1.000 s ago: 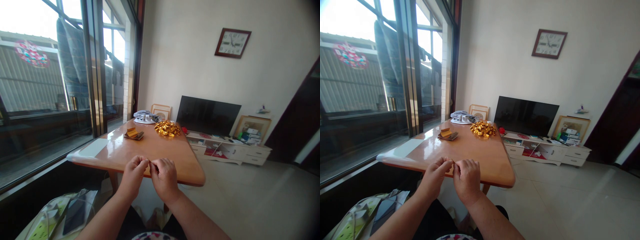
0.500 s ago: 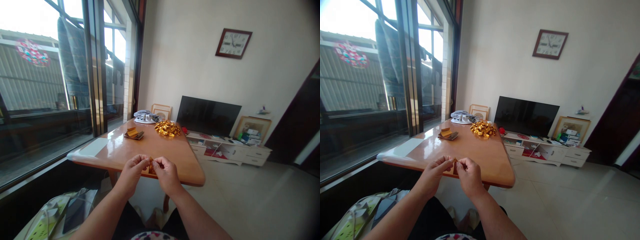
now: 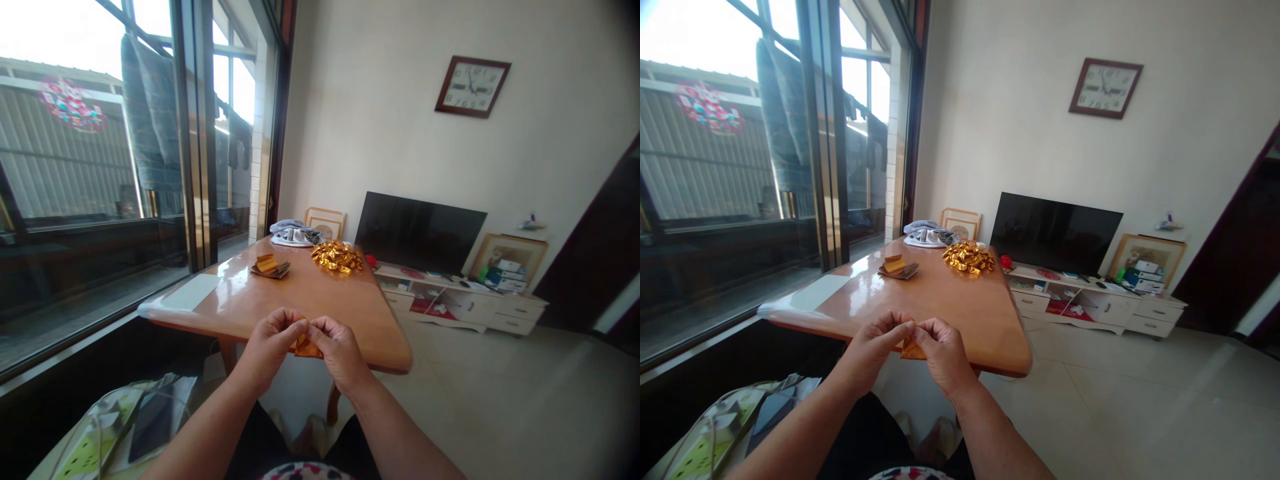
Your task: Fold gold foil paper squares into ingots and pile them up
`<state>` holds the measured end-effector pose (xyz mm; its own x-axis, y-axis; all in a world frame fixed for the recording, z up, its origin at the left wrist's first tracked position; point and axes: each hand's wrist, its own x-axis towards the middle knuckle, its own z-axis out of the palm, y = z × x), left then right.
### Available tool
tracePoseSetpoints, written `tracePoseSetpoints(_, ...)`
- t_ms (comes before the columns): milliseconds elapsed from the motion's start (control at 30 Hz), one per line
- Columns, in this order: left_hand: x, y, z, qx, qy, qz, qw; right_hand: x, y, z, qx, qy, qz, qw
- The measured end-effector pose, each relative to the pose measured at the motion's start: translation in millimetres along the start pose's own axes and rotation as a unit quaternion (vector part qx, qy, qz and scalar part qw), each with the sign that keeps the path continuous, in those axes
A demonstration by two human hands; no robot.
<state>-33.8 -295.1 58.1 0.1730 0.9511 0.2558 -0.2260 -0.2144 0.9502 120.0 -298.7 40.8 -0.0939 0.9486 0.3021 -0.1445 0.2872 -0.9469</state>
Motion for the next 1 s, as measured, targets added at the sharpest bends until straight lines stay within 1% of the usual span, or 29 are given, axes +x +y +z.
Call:
tracePoseSetpoints(300, 1, 0, -2, 0.018, 0.01, 0.024, 1.0, 0, 0, 0, 0.006, -0.015, -0.002, 1.0)
tracePoseSetpoints(500, 1, 4, -2, 0.024, 0.002, 0.018, 1.0, 0, 1, 0, -0.008, -0.003, -0.006, 1.0)
tracePoseSetpoints(700, 3, 3, -1, 0.056, 0.013, 0.023, 0.998, 0, -1, 2, -0.028, 0.003, -0.006, 1.0)
tracePoseSetpoints(900, 6, 9, 1, 0.108, 0.01, 0.031, 0.994, 0, -2, 2, -0.007, -0.001, 0.009, 1.0)
tracePoseSetpoints(1000, 8, 12, -3, 0.089, 0.007, 0.024, 0.996, 0, -5, 1, 0.017, 0.007, 0.019, 1.0)
